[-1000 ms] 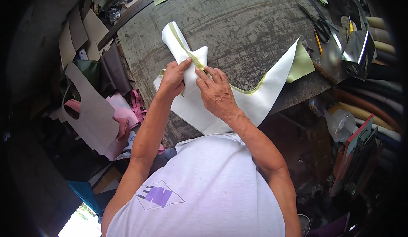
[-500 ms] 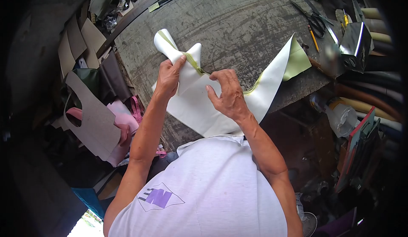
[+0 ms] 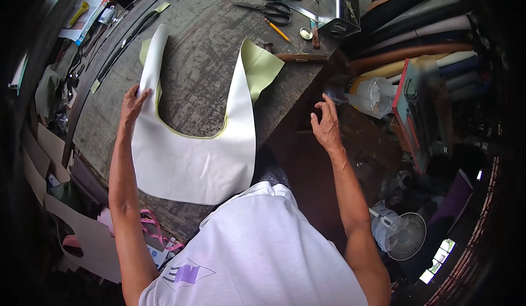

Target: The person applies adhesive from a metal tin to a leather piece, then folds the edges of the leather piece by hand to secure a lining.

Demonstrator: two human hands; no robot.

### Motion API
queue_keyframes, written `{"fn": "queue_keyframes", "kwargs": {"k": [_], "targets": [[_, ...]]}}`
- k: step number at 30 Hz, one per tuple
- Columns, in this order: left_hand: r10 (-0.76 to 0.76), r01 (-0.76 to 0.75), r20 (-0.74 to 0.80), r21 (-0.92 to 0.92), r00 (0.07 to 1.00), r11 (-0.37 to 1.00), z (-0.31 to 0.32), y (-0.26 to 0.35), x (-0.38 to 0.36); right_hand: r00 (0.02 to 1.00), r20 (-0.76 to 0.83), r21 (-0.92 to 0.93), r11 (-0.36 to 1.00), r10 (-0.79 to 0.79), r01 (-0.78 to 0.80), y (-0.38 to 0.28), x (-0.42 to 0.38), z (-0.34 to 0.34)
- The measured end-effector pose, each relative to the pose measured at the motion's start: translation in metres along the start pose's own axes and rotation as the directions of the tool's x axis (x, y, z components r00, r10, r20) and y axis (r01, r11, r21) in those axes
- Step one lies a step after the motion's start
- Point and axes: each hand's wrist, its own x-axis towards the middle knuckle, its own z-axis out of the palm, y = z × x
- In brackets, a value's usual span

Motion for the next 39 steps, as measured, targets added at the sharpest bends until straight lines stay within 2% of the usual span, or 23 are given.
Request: {"fn": "queue_keyframes", "kwargs": {"k": [2,4,5,7,8,9,12,13,14,15,18,19,21,24,27,30,35,38,39], "targets": [[-0.017,0.018,-0.033,0.032,0.999,0.999,0.003,-0.005,-0.005,1.0,-0.016,-0.039,0.999,-0.024,0.023,0.038,0.043,-0.01],[-0.03,0.03,-0.066,0.001,0.997,1.0,0.004,-0.019,-0.018,0.991,-0.046,-0.104,0.987,-0.126,0.121,0.082,0.1,-0.012],[-0.028,0.034,-0.097,0.054,0.995,0.998,0.002,-0.022,-0.029,0.983,-0.056,-0.133,0.977,-0.176,0.167,0.104,0.126,-0.011],[-0.2,0.217,-0.119,0.154,0.973,0.964,-0.006,-0.009,-0.06,0.975,-0.022,-0.189,0.959,-0.22,0.212,0.145,0.181,-0.007],[-0.202,0.227,-0.163,0.151,0.966,0.962,-0.005,-0.002,-0.077,0.97,0.001,-0.215,0.947,-0.244,0.239,0.161,0.204,-0.004],[-0.277,0.296,-0.162,0.108,0.947,0.949,-0.004,-0.002,-0.09,0.953,0.013,-0.247,0.922,-0.304,0.297,0.174,0.224,0.0],[-0.239,0.285,-0.262,0.151,0.935,0.947,0.008,-0.028,-0.118,0.955,0.193,-0.267,0.924,-0.227,0.273,0.186,0.26,-0.005],[-0.273,0.324,-0.289,0.147,0.918,0.935,0.013,-0.028,-0.121,0.939,0.191,-0.252,0.91,-0.286,0.328,0.192,0.269,-0.006],[-0.31,0.368,-0.323,0.136,0.894,0.92,0.018,-0.03,-0.122,0.938,0.219,-0.273,0.906,-0.268,0.322,0.195,0.277,-0.008],[-0.351,0.418,-0.361,0.125,0.864,0.9,0.02,-0.026,-0.124,0.934,0.249,-0.288,0.901,-0.256,0.324,0.197,0.28,-0.009],[-0.24,0.416,-0.539,0.231,0.807,0.88,0.037,-0.039,-0.121,0.916,0.33,-0.352,0.871,-0.228,0.344,0.195,0.291,-0.003],[-0.255,0.476,-0.556,0.299,0.791,0.827,0.04,-0.034,-0.119,0.902,0.351,-0.311,0.878,-0.25,0.365,0.196,0.294,-0.003],[-0.193,0.468,-0.599,0.345,0.777,0.814,0.048,-0.042,-0.115,0.886,0.348,-0.271,0.872,-0.305,0.407,0.188,0.291,-0.006],[-0.159,0.453,-0.645,0.32,0.748,0.832,0.057,-0.046,-0.112,0.885,0.332,-0.208,0.89,-0.326,0.406,0.194,0.29,-0.008],[-0.196,0.475,-0.642,0.296,0.741,0.829,0.057,-0.03,-0.112,0.908,0.301,-0.199,0.912,-0.291,0.358,0.195,0.289,-0.006],[-0.177,0.476,-0.651,0.318,0.738,0.82,0.06,-0.028,-0.111,0.882,0.416,-0.286,0.89,-0.219,0.356,0.195,0.305,-0.004],[-0.178,0.477,-0.656,0.31,0.733,0.823,0.063,-0.029,-0.11,0.826,0.544,-0.289,0.892,-0.145,0.347,0.183,0.316,-0.011],[-0.14,0.456,-0.677,0.315,0.722,0.833,0.062,-0.029,-0.11,0.902,0.372,-0.397,0.84,-0.221,0.369,0.2,0.302,-0.006],[-0.115,0.442,-0.686,0.322,0.719,0.837,0.063,-0.027,-0.111,0.929,0.313,-0.425,0.845,-0.198,0.324,0.19,0.291,-0.005]]}}
